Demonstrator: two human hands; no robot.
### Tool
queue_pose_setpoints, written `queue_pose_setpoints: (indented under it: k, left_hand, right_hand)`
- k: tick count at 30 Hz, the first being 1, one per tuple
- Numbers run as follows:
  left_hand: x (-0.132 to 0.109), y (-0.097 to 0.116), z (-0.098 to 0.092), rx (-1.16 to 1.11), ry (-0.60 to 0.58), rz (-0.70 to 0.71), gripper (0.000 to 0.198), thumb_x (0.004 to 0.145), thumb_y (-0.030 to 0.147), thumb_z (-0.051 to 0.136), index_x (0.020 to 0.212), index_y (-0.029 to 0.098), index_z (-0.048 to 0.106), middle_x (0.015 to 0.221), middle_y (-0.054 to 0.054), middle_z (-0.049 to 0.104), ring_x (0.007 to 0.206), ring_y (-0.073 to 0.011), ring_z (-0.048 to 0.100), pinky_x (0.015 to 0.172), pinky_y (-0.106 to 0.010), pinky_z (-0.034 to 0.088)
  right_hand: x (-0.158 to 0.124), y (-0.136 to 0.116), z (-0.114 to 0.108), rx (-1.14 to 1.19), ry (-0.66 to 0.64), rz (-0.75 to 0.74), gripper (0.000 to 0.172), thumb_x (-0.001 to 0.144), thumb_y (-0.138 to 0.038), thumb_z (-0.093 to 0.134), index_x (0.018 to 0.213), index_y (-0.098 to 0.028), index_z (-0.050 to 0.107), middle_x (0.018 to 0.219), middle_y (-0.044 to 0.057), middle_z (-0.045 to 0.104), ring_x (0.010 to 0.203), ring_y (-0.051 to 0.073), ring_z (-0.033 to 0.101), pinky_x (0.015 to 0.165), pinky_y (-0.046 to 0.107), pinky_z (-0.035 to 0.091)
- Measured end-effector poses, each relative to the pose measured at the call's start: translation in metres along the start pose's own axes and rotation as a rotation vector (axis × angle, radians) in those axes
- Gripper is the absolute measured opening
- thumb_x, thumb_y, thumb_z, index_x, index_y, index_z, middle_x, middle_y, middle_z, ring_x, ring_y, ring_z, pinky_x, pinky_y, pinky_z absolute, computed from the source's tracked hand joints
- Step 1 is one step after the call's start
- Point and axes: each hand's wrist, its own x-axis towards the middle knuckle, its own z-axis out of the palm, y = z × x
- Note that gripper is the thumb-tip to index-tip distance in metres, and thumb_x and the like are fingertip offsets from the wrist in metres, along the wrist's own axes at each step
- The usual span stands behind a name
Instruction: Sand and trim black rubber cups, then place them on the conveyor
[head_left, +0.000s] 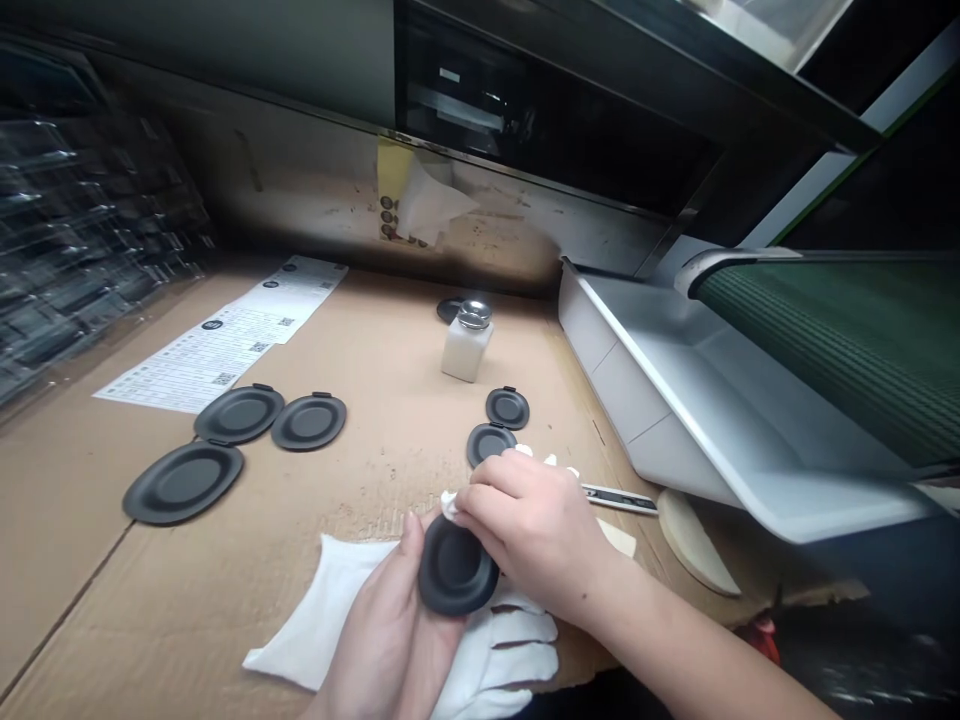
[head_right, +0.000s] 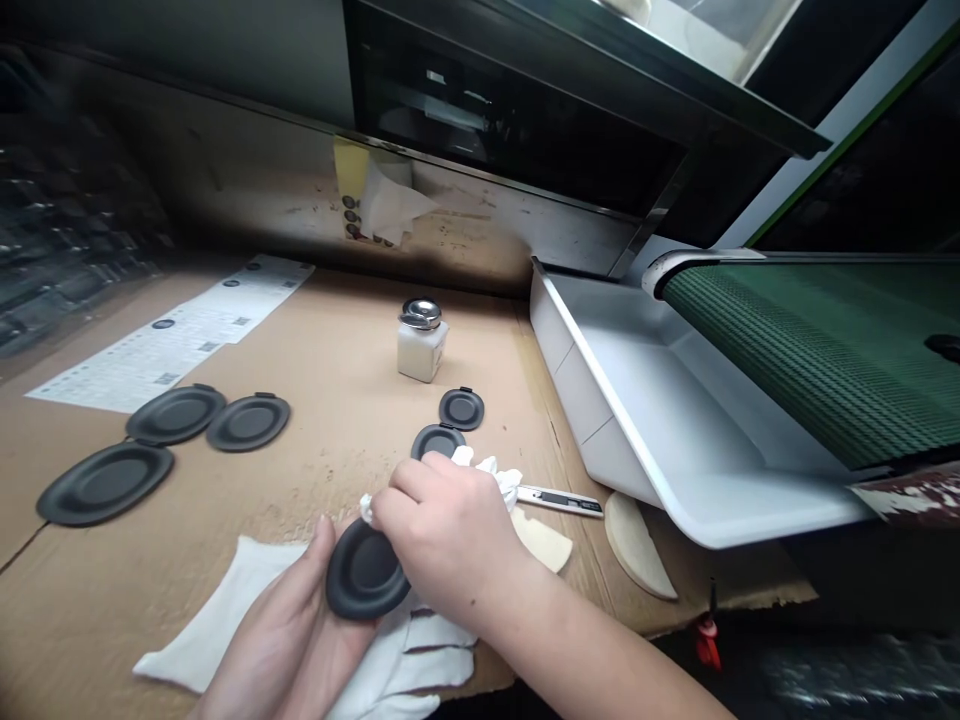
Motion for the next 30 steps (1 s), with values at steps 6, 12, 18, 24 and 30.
queue_pose_setpoints:
  k: [6,12,18,24,30]
  left_hand:
    - [-0.002,0.002,0.002,0.076,0.094,0.020,0.027,0.086,0.030,0.047,0.088,0.011,0.066,0.088,-0.009,0.067,0.086,-0.0178,0.058,0.081,-0.033,0.046]
    - [0.000,-0.001,0.000,0.103,0.102,0.029,0.027,0.085,0.030,0.050,0.094,0.012,0.066,0.097,-0.009,0.067,0.097,-0.0224,0.057,0.085,-0.037,0.044]
    - [0.001,0.001,0.002,0.077,0.005,0.019,0.033,0.087,0.031,0.045,0.111,0.014,0.059,0.107,-0.009,0.065,0.104,-0.0226,0.055,0.092,-0.038,0.042]
    - [0.000,0.002,-0.001,0.095,0.103,0.029,0.045,0.086,0.031,0.046,0.122,0.004,0.046,0.099,-0.020,0.067,0.091,-0.0270,0.063,0.089,-0.043,0.044]
    - [0.000,0.003,-0.002,-0.017,0.092,0.005,0.045,0.086,0.036,0.044,0.122,0.011,0.047,0.110,-0.019,0.062,0.104,-0.0294,0.056,0.088,-0.047,0.043]
  right_hand:
    - [0.003,0.007,0.011,0.062,-0.119,0.037,0.019,0.087,-0.031,0.048,0.075,-0.020,0.058,0.074,-0.002,0.057,0.069,0.010,0.048,0.052,0.025,0.024]
    - [0.002,0.004,0.008,-0.120,-0.066,-0.090,0.025,0.087,-0.024,0.044,0.063,-0.018,0.049,0.063,-0.002,0.046,0.056,0.011,0.036,0.048,0.027,0.014]
    - [-0.004,0.004,-0.007,-0.236,-0.138,-0.121,0.015,0.083,-0.017,0.049,0.068,-0.018,0.050,0.065,-0.001,0.048,0.058,0.013,0.033,0.051,0.028,0.014]
    - [0.000,0.052,-0.031,-0.521,-0.061,-0.025,0.019,0.085,-0.014,0.045,0.069,-0.017,0.054,0.070,0.001,0.054,0.063,0.012,0.040,0.051,0.027,0.016]
    - [-0.015,0.117,-0.004,-0.573,-0.093,0.042,0.023,0.087,-0.013,0.042,0.070,-0.016,0.057,0.069,0.004,0.057,0.066,0.014,0.042,0.054,0.029,0.020]
